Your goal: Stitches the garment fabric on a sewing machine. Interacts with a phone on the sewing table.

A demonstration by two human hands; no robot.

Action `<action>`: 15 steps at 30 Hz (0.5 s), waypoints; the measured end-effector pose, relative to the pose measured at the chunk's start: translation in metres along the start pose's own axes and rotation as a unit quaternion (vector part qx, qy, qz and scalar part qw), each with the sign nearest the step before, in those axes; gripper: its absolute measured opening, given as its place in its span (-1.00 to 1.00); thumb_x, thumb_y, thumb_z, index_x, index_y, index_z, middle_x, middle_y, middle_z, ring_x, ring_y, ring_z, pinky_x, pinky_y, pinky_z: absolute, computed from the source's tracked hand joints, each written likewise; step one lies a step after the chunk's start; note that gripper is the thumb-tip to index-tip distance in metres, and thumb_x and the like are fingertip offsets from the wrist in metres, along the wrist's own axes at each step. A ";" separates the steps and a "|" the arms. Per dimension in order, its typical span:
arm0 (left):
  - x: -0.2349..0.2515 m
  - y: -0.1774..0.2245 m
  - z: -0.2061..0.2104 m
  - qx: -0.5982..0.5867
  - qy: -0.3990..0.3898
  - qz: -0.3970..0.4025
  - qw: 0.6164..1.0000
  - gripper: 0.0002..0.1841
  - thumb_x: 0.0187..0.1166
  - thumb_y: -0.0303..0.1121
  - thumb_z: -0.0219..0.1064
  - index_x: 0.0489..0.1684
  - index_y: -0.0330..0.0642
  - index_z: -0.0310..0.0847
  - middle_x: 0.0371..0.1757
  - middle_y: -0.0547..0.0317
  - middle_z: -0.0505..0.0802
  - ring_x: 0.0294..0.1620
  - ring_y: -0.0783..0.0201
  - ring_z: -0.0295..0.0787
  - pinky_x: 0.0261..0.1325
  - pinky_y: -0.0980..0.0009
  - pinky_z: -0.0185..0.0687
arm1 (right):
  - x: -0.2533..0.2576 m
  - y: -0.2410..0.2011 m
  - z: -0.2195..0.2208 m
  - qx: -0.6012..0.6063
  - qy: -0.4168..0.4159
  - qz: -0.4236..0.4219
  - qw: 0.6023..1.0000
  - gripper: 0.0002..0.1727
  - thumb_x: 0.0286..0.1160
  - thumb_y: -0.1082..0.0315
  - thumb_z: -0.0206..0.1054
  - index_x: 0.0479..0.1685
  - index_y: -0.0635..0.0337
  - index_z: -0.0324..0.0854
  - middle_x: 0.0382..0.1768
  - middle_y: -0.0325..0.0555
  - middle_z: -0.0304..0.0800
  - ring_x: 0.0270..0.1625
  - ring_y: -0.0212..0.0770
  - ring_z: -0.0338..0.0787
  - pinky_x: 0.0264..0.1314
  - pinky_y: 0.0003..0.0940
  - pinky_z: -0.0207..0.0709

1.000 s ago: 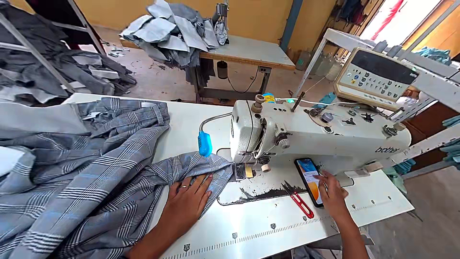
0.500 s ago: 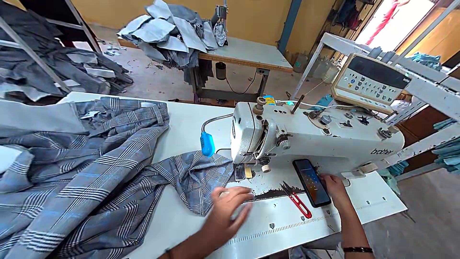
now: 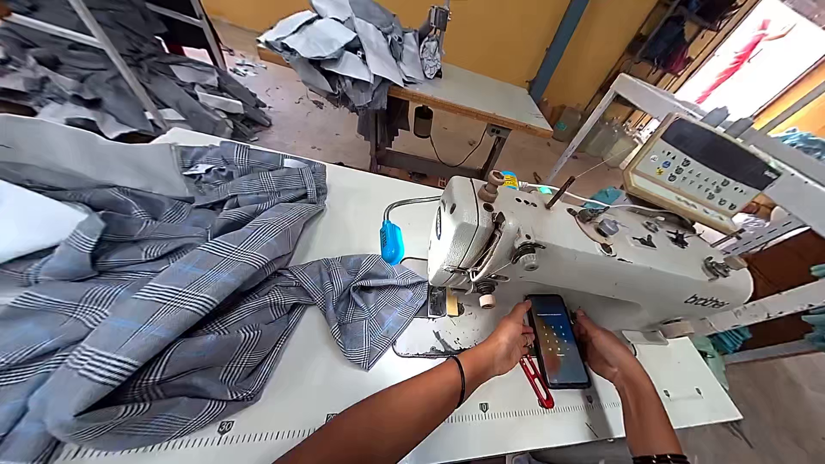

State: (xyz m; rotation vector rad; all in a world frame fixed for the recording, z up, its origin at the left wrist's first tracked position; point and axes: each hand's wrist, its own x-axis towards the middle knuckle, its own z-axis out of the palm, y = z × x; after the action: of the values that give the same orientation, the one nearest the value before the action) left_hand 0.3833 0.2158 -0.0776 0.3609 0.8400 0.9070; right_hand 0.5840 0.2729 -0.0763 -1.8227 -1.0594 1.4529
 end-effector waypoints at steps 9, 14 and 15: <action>-0.001 -0.002 -0.003 -0.001 -0.015 0.010 1.000 -0.34 0.94 -0.02 -0.27 0.76 -0.44 0.02 0.74 -0.38 0.27 0.68 -0.08 0.33 0.66 0.13 0.27 | -0.019 0.008 -0.002 0.151 -0.080 0.040 0.984 -0.46 0.90 -0.02 -0.20 0.20 0.15 0.61 -0.16 0.01 0.91 -0.11 -0.14 0.94 -0.08 -0.19 0.84; 0.001 -0.002 -0.005 0.003 -0.013 0.015 1.000 -0.35 0.94 -0.02 -0.26 0.78 -0.41 0.00 0.73 -0.38 0.28 0.63 -0.08 0.37 0.63 0.15 0.29 | -0.016 0.008 -0.003 0.189 -0.096 0.051 0.976 -0.46 0.89 -0.02 -0.20 0.18 0.13 0.63 -0.16 0.01 0.92 -0.11 -0.14 0.95 -0.13 -0.19 0.85; 0.001 -0.001 -0.005 -0.001 -0.014 0.019 1.000 -0.36 0.94 -0.04 -0.25 0.79 -0.39 0.00 0.73 -0.38 0.28 0.63 -0.08 0.37 0.63 0.16 0.30 | -0.015 0.008 -0.004 0.195 -0.102 0.051 0.974 -0.46 0.90 -0.02 -0.21 0.18 0.13 0.63 -0.16 0.02 0.92 -0.11 -0.13 0.95 -0.12 -0.18 0.85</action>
State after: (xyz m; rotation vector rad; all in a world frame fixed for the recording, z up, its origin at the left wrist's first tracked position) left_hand 0.3805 0.2156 -0.0819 0.3875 0.8080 0.9353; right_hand 0.5883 0.2558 -0.0740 -1.4896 -0.7138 1.7948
